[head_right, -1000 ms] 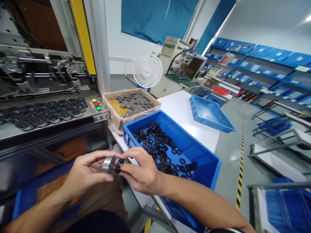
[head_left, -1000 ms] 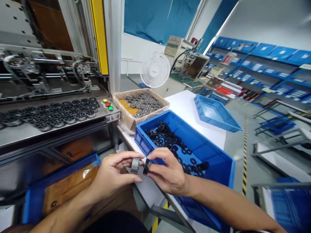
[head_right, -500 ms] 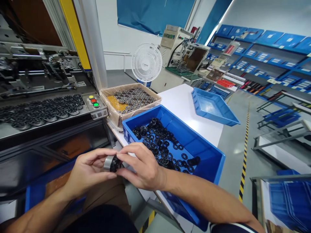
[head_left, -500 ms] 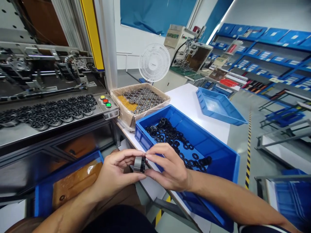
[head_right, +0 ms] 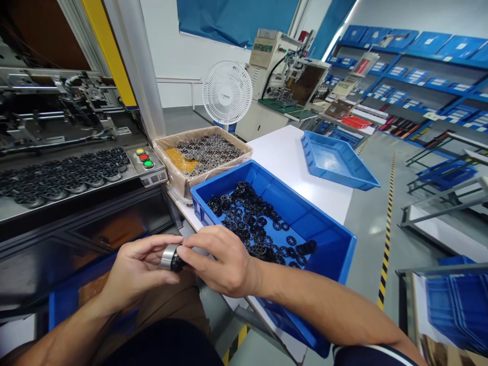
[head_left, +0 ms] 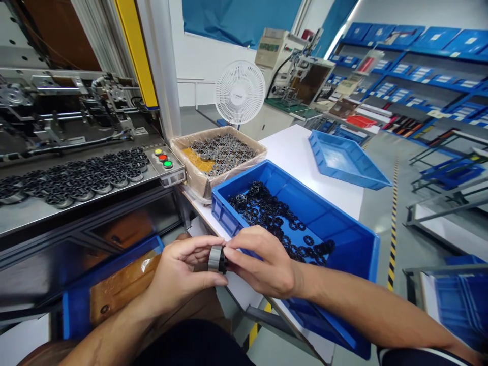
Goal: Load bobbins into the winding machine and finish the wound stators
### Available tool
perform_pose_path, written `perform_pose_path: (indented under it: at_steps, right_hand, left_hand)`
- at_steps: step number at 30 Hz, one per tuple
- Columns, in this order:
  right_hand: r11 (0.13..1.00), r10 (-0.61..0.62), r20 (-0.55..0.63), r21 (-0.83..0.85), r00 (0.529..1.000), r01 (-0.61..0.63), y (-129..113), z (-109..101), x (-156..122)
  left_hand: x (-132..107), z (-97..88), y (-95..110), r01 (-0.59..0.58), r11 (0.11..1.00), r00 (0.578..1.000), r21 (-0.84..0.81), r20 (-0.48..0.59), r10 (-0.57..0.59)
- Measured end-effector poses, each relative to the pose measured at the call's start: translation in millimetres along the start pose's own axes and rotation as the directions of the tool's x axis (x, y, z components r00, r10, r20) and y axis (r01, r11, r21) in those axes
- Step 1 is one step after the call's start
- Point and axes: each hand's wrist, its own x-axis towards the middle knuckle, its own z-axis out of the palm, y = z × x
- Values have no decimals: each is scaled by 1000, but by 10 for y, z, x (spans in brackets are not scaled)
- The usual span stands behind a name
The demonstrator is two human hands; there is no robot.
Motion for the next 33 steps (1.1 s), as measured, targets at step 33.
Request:
perform_pose_path:
  at_steps: [33]
  right_hand:
    - [569, 820, 476, -627, 317, -531, 1502, -29, -670]
  left_hand:
    - [-31, -277, 47, -200, 697, 977, 689, 88, 193]
